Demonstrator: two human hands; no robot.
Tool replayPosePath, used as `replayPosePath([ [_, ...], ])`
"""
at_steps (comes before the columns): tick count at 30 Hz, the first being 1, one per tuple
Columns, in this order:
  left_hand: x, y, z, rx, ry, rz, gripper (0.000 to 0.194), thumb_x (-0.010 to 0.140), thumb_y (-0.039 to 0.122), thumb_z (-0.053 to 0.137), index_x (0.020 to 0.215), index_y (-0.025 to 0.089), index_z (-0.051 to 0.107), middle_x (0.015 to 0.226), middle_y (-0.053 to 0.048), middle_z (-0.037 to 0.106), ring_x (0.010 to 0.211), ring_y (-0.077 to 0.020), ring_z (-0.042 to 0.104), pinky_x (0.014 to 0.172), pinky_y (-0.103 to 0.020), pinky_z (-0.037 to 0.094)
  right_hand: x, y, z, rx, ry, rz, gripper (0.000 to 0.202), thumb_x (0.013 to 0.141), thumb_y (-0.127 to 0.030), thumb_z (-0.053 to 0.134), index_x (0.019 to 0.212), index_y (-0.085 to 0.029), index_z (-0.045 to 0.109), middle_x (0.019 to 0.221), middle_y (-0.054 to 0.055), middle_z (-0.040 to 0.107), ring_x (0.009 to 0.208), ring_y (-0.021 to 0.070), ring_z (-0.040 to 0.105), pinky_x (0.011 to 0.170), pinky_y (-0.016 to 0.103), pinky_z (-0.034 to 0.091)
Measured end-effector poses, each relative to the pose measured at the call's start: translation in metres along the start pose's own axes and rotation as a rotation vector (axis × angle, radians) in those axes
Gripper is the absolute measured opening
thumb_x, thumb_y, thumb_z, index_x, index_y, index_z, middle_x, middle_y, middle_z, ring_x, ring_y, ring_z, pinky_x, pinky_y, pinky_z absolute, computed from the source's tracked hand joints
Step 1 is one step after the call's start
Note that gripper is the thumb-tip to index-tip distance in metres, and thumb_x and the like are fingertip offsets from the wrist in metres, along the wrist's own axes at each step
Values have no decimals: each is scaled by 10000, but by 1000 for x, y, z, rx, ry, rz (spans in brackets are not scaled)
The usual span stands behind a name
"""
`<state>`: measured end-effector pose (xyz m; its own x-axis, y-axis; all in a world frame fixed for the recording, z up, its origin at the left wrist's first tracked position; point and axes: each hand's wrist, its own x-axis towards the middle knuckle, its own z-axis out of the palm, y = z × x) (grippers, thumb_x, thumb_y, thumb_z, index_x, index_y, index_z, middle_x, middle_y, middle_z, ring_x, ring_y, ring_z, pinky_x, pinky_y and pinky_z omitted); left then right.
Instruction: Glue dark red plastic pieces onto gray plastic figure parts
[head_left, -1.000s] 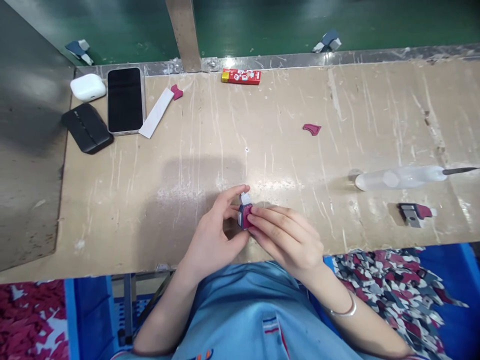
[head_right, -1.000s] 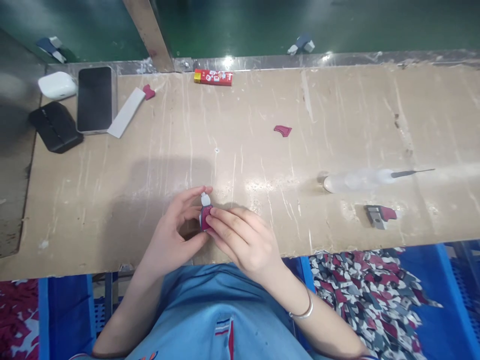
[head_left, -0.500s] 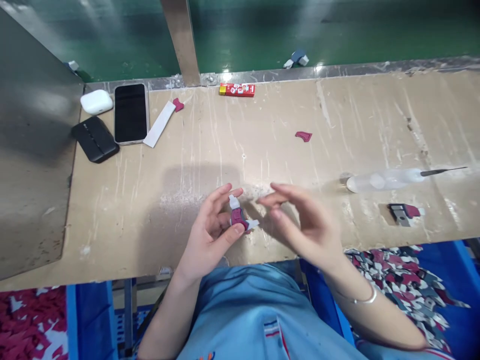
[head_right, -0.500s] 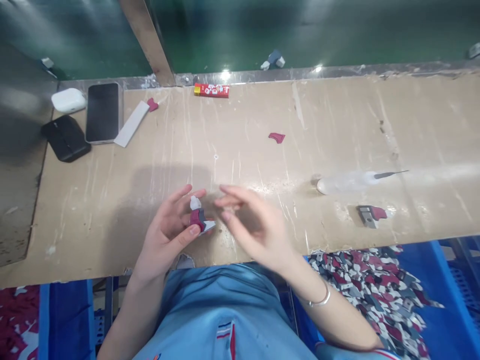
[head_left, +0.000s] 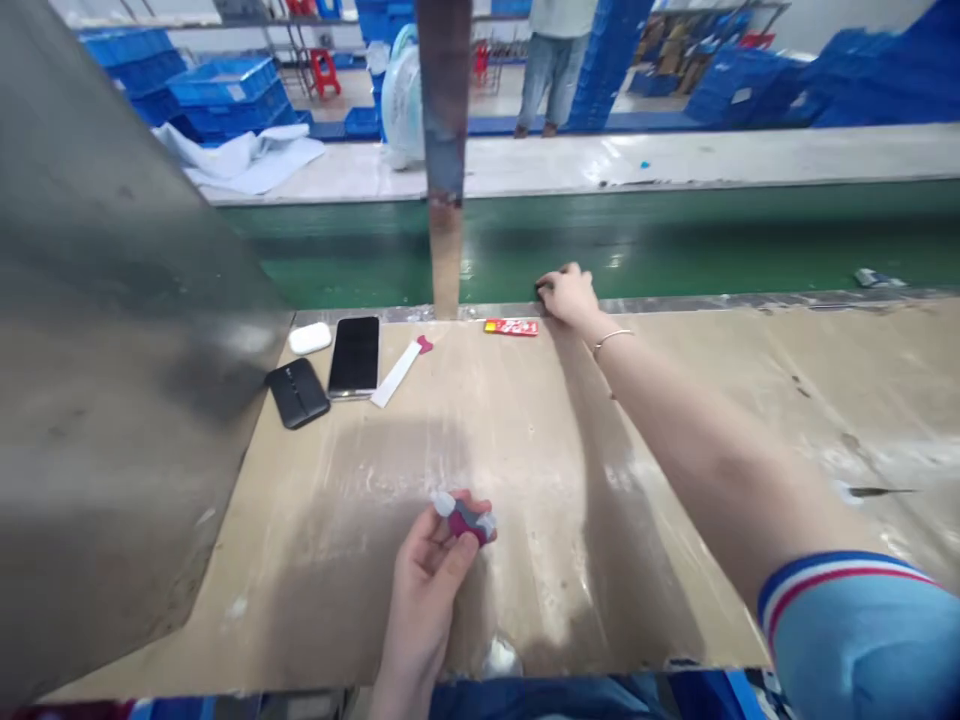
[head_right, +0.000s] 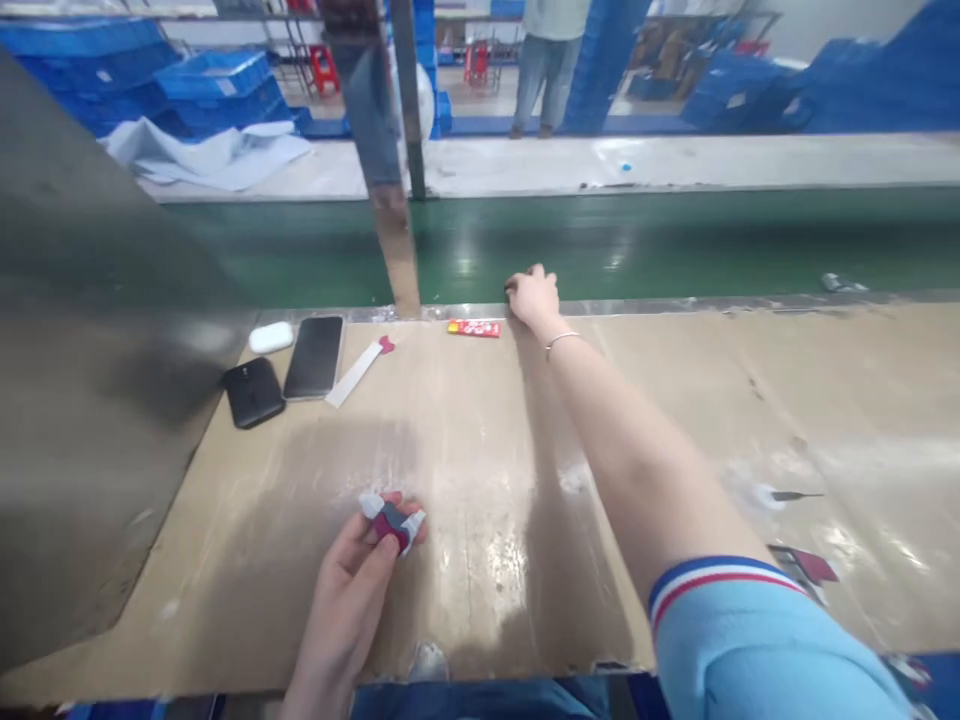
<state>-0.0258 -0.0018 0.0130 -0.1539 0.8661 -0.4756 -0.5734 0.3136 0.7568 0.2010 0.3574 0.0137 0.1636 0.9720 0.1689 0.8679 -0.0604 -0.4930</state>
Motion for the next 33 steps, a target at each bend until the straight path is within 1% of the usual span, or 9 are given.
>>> replayPosePath([
  [3,5,3,1,-77,-27,21,452,702,505,1058,1032,248,886,997,-51,881,893,-186,830,930,-321,668,-1,1,4,-2,30,-85,343,1077,-238,538,1081,-89,847,1503,235,669,1437,396,598,1136,545,524],
  [5,9,3,0,-98,-52,17,473,672,493,1073,1013,231,876,951,-50,871,853,-194,825,904,-344,675,-15,-1,4,59,68,-198,543,1100,-328,393,1011,-69,862,1350,159,776,1293,312,716,1026,445,541],
  [7,11,2,0,-88,-71,23,485,669,487,1072,1016,217,866,940,-58,862,858,-217,823,876,-374,684,-47,-5,1,146,65,-380,492,1058,-343,452,946,-107,869,1170,86,832,1126,266,784,932,416,561],
  [9,11,1,-1,-72,-71,47,472,697,482,1055,1032,216,856,949,-57,856,860,-218,817,861,-379,680,-94,-8,-3,177,-15,-546,202,934,-180,685,1041,-206,854,1199,109,808,1111,295,783,958,468,635],
  [13,11,-2,-3,-38,-101,57,479,730,494,1035,1061,212,834,967,-51,857,823,-204,807,891,-398,666,-179,-6,-6,187,-260,-706,333,920,-111,614,1161,-244,803,1208,122,787,1143,331,769,1038,580,632],
  [18,8,-6,1,-1,-171,16,505,705,476,1048,1064,207,815,993,-59,867,896,-247,838,964,-458,679,-231,5,-28,192,-228,-687,412,1062,-301,617,1469,-263,670,1499,168,719,1479,411,618,1236,756,468],
  [24,1,-10,14,0,-210,-29,560,639,480,1071,1053,217,800,905,-26,864,783,-205,831,860,-357,681,-303,-7,-86,554,-351,-748,355,1119,-245,602,1463,-283,680,1333,93,817,1266,230,783,1049,394,689],
  [28,-3,-15,21,36,-235,-54,593,630,471,1073,1065,232,748,855,10,838,785,-188,817,825,-309,657,-335,-6,-81,631,-208,-650,381,1079,-177,662,1443,-281,712,1268,93,839,1169,234,820,975,384,722],
  [33,-5,-19,25,80,-256,-32,615,633,472,1080,1033,248,670,804,44,803,758,-156,777,783,-275,617,-347,-1,-70,712,-88,-510,320,1036,-122,691,1283,-296,795,1160,70,867,1071,250,845,920,402,743],
])
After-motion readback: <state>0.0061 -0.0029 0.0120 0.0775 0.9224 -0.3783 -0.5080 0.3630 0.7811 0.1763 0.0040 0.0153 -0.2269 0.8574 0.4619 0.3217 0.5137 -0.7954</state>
